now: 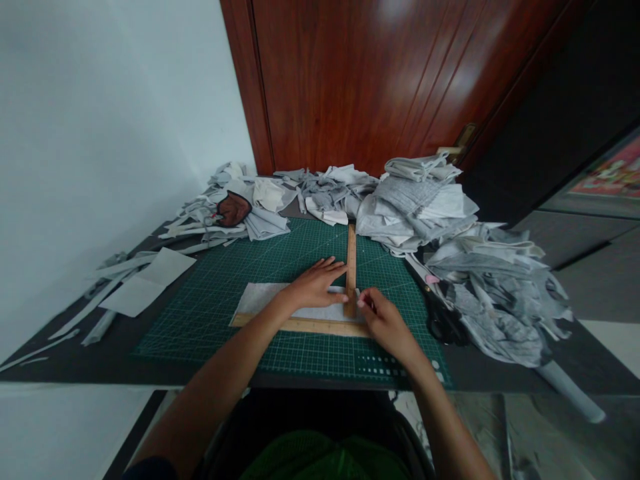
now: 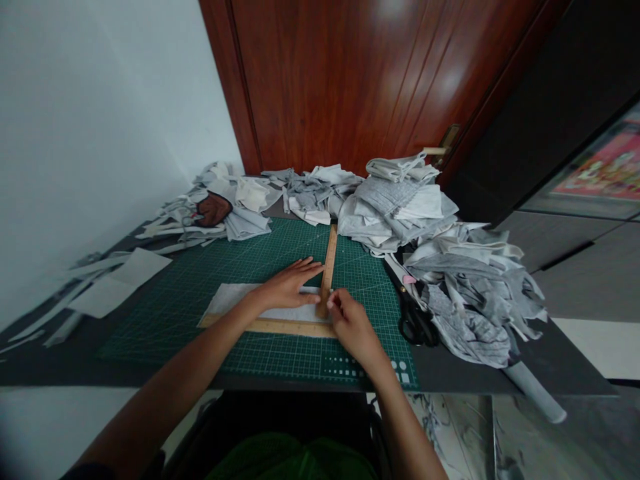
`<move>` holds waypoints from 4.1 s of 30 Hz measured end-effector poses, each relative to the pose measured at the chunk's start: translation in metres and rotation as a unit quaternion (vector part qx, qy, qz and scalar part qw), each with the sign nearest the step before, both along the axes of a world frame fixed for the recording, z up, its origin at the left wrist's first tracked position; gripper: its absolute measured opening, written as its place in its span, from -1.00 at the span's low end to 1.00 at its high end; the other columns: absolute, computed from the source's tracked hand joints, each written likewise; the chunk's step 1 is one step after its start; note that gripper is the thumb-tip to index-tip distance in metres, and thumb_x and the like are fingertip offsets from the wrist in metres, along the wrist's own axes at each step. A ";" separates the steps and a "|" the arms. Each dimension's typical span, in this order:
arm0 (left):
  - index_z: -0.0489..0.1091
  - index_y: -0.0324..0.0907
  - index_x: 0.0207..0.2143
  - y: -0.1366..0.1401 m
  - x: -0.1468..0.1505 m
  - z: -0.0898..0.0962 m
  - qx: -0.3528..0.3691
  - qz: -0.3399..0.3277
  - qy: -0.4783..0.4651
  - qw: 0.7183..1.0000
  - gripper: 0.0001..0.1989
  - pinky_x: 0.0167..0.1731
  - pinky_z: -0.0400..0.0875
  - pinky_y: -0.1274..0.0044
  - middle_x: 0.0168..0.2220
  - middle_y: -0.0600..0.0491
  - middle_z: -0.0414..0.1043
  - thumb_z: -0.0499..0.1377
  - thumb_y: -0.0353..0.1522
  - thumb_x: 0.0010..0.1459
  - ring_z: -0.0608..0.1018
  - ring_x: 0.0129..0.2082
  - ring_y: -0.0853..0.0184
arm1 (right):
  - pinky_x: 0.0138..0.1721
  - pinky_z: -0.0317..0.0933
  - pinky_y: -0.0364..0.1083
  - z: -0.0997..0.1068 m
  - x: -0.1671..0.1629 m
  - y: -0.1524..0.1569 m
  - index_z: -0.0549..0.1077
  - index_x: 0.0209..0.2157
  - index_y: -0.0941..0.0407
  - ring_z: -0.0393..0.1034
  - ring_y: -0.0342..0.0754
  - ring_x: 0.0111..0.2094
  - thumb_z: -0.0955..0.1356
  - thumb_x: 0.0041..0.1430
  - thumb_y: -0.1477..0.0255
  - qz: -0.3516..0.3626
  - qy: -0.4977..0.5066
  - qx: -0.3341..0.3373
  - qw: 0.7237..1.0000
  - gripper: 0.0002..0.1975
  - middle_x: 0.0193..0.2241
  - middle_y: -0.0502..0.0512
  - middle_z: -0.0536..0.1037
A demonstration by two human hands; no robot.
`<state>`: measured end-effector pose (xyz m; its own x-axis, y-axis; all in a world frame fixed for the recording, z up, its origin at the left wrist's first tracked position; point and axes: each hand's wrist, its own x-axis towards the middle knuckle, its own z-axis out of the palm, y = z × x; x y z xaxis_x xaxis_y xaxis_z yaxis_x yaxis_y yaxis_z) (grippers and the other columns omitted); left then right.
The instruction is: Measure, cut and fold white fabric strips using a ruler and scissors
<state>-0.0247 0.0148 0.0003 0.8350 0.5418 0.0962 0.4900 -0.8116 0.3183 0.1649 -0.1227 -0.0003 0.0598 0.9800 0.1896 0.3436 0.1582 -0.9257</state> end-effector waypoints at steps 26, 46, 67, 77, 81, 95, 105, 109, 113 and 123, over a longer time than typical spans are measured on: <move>0.49 -0.11 -0.18 -0.131 -0.012 -0.002 0.051 0.114 -0.061 0.990 -0.91 -0.02 0.37 0.28 -0.16 0.04 0.49 0.25 -0.29 0.33 0.46 -0.03 0.15 | -0.30 0.27 -0.07 -0.001 0.012 0.000 0.50 -0.07 0.19 0.62 0.15 -0.16 0.32 0.40 0.45 -0.141 -0.421 -0.128 0.887 -0.83 -0.17 0.32 0.68; 0.48 -0.13 -0.10 -0.141 -0.012 0.005 0.080 0.172 -0.046 0.981 -0.78 0.04 0.35 0.16 -0.03 -0.05 0.50 0.26 -0.23 0.28 0.43 0.04 0.04 | -0.27 0.36 0.12 0.004 0.078 -0.010 0.58 -0.19 0.22 0.61 0.39 -0.11 0.28 0.35 0.44 -0.218 -0.462 -0.216 0.832 -0.76 -0.15 0.51 0.66; 0.51 -0.13 -0.12 -0.150 -0.024 -0.001 0.076 0.234 -0.061 0.967 -0.87 0.07 0.40 0.18 -0.04 -0.04 0.50 0.21 -0.35 0.32 0.47 0.05 0.07 | -0.37 0.22 -0.07 0.011 0.084 0.001 0.44 -0.39 0.06 0.42 0.03 -0.41 0.16 0.41 0.09 -0.049 -0.283 -0.042 0.957 -0.56 -0.50 0.03 0.49; 0.53 -0.19 -0.06 -0.149 -0.023 -0.008 0.087 0.226 -0.070 0.968 -0.80 0.10 0.46 0.23 -0.02 -0.05 0.54 0.14 -0.46 0.35 0.50 0.07 0.11 | -0.30 0.24 -0.11 0.005 0.014 0.003 0.47 -0.38 0.08 0.47 0.00 -0.35 0.18 0.45 0.24 0.114 -0.280 -0.040 0.952 -0.61 -0.42 0.04 0.57; 0.53 -0.18 -0.03 -0.149 -0.022 -0.012 0.096 0.233 -0.074 0.965 -0.79 0.09 0.48 0.22 -0.01 -0.04 0.54 0.18 -0.46 0.34 0.49 0.08 0.10 | -0.20 0.24 -0.05 0.004 0.017 0.001 0.56 -0.16 0.11 0.53 0.10 -0.23 0.24 0.41 0.35 0.054 -0.348 -0.064 0.934 -0.73 -0.24 0.22 0.65; 0.53 -0.18 -0.04 -0.137 -0.036 -0.010 0.057 0.168 -0.114 0.977 -0.82 0.06 0.45 0.29 -0.02 -0.02 0.53 0.17 -0.47 0.36 0.49 0.01 0.15 | -0.11 0.35 -0.02 0.003 0.039 0.002 0.59 0.12 0.03 0.60 0.13 -0.16 0.24 0.45 0.42 0.016 -0.490 -0.073 0.869 -0.63 -0.16 0.23 0.63; 0.56 -0.16 -0.08 -0.134 -0.039 -0.007 0.020 0.165 -0.125 0.978 -0.80 0.01 0.40 0.28 -0.06 0.01 0.54 0.20 -0.52 0.32 0.45 0.00 0.15 | -0.18 0.36 0.00 0.000 0.030 0.000 0.60 0.06 0.10 0.58 0.15 -0.24 0.28 0.43 0.39 0.021 -0.521 -0.001 0.853 -0.68 -0.23 0.24 0.61; 0.57 -0.13 -0.08 -0.134 -0.038 -0.008 0.012 0.167 -0.121 0.978 -0.78 -0.01 0.40 0.27 -0.08 0.00 0.54 0.20 -0.51 0.31 0.44 0.00 0.13 | -0.19 0.35 -0.01 -0.007 0.031 0.005 0.60 -0.02 0.16 0.56 0.13 -0.27 0.24 0.44 0.43 0.033 -0.517 0.010 0.855 -0.69 -0.27 0.25 0.60; 0.57 -0.13 -0.06 -0.135 -0.038 -0.007 0.010 0.172 -0.120 0.978 -0.76 0.00 0.40 0.26 -0.09 0.00 0.54 0.19 -0.52 0.31 0.44 0.00 0.13 | -0.07 0.36 0.00 -0.022 0.037 0.011 0.56 0.02 0.19 0.57 0.11 -0.17 0.17 0.47 0.41 0.060 -0.406 0.038 0.911 -0.63 -0.17 0.28 0.63; 0.56 -0.16 -0.06 -0.136 -0.037 -0.007 0.016 0.177 -0.110 0.978 -0.79 0.05 0.41 0.25 -0.06 -0.01 0.54 0.18 -0.51 0.33 0.45 0.03 0.13 | -0.14 0.38 0.00 -0.009 0.027 0.002 0.58 0.03 0.07 0.59 0.12 -0.18 0.18 0.46 0.33 0.052 -0.456 -0.003 0.888 -0.63 -0.15 0.23 0.66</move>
<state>-0.0614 -0.1215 -0.0068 0.5535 0.7863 0.2744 0.6637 -0.6155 0.4250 0.1922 -0.1208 -0.0094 -0.2078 0.9723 0.1072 0.9351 0.2296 -0.2699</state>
